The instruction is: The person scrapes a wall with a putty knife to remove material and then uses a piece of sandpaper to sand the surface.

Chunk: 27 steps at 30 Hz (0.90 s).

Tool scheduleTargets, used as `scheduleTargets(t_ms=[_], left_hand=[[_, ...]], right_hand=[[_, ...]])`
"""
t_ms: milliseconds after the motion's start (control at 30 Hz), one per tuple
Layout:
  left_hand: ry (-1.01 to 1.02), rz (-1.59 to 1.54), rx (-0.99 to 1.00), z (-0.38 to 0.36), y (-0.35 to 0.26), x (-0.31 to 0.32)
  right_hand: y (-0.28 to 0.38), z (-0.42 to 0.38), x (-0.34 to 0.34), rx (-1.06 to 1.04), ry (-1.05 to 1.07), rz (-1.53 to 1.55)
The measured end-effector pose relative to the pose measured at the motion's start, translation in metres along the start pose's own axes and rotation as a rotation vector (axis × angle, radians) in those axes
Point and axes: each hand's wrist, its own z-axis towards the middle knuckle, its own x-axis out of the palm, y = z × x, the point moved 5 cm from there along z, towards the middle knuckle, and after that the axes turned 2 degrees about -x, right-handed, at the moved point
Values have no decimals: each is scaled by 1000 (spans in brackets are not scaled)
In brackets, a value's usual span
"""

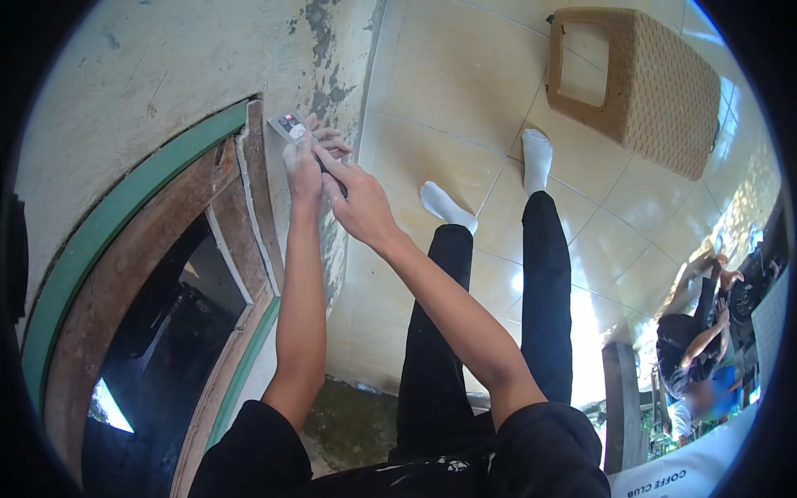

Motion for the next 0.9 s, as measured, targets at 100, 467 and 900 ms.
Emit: scheduleTargets(t_ms=[100,467,900], left_hand=[[-56,-97,5,2,-11,10],[-111,20,-26,18,-12,2],[-111,-30,-48,21,-24,6]], right_hand=[[7,2,-2,-13,-74,-108],[4,13,2,-81,-94,-155],[19,17,0,-57,-98,-240]])
